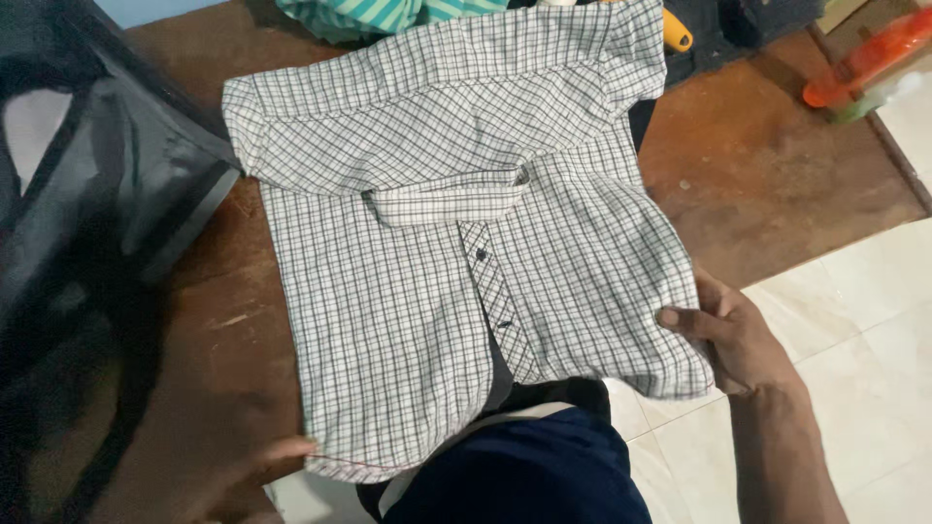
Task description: The person uses a lint roller to remove lint from a checkered shirt laid on a wooden table, then folds the shirt and places it into a black bag.
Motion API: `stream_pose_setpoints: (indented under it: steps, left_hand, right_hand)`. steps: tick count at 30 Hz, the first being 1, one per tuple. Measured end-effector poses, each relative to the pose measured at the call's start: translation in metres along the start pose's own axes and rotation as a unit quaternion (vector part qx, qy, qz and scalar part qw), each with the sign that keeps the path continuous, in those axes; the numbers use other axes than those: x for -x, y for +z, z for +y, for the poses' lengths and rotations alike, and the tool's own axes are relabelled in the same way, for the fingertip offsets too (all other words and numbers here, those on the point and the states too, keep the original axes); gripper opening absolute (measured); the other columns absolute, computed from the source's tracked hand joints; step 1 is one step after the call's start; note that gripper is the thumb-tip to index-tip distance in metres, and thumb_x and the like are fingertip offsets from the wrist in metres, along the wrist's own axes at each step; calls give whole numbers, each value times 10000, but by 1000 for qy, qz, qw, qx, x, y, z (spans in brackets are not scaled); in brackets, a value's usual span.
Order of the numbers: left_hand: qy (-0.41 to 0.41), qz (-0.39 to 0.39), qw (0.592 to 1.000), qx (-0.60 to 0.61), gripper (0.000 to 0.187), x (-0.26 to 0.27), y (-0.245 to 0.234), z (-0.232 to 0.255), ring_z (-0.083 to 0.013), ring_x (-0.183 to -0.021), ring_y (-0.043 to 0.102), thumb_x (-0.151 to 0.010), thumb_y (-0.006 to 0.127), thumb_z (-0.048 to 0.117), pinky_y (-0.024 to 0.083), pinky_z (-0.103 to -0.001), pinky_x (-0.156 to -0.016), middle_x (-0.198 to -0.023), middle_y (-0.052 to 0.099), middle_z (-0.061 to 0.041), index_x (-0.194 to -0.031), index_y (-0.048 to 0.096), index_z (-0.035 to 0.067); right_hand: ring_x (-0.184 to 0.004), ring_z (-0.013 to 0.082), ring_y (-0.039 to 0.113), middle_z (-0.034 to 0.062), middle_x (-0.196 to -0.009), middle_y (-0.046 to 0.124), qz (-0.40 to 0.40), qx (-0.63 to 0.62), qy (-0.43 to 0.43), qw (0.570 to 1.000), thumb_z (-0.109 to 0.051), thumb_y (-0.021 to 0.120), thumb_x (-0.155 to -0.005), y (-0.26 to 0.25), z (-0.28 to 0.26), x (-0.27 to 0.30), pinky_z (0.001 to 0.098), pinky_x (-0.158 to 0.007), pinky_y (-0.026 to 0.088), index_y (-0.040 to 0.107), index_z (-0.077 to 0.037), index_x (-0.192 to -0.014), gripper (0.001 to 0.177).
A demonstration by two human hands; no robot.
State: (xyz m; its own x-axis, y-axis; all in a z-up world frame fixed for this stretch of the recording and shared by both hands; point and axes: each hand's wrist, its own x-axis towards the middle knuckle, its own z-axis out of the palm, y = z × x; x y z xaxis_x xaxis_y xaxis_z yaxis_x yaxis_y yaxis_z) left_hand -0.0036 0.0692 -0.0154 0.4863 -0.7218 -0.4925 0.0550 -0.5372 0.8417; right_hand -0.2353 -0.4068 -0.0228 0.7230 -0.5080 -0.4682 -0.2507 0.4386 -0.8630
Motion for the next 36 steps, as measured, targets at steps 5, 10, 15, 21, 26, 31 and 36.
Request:
stream_pose_setpoints:
  steps: [5,10,15,21,26,31,36]
  left_hand:
    - [-12,81,988,-131,441,-14,-8,62,-206,-1033,691,-900,648,313,574,-406,-927,-1079,728,-91,-1271,623,76]
    - [225,97,952,-185,341,-72,24,112,-211,-1041,726,-927,643,251,603,-390,-882,-1101,752,-99,-1194,677,41]
    - [369,59,887,-269,279,-135,64,161,-267,-1113,681,-967,633,151,575,-429,-910,-1217,685,-134,-1214,646,22]
    - [525,19,786,-326,471,-199,119,210,-286,-1104,644,-793,629,-48,575,-394,-863,-1252,628,-158,-1236,679,105]
    - [525,-71,799,-285,349,-220,132,212,-229,-1098,663,-762,632,-124,588,-324,-803,-1158,667,-55,-969,761,126]
    - [468,-65,866,-162,357,-223,119,201,-168,-1009,700,-812,563,-196,595,-287,-793,-1106,662,-21,-982,716,79]
    - [491,-40,858,-142,302,-223,122,200,-181,-1028,698,-802,603,-158,605,-286,-856,-1102,642,-16,-985,689,65]
  right_hand:
    - [-871,239,703,205,-1070,770,-28,-21,46,998,47,647,-880,-31,32,-1,353,-712,590,684,108,-1201,330]
    - [-817,190,723,173,-983,803,-53,34,4,998,-56,669,-966,-51,47,11,340,-710,586,744,109,-1045,197]
    - [-769,230,733,128,-855,802,7,364,-54,930,-100,759,-831,-11,14,50,376,-685,585,737,5,-1045,239]
    - [-946,335,722,166,-1063,713,-44,472,-320,820,-94,751,-787,55,-16,75,385,-821,573,635,-24,-1211,445]
    - [-1152,390,646,223,-1225,657,-163,374,-405,818,95,606,-740,56,-27,71,413,-991,497,615,7,-1256,523]
    - [-1037,289,733,129,-1107,727,15,406,-326,853,-75,708,-842,52,-17,54,375,-903,567,665,-46,-1125,288]
    - [-948,301,681,130,-985,671,-23,421,-399,814,-171,833,-750,69,-14,43,383,-843,537,623,-36,-1003,356]
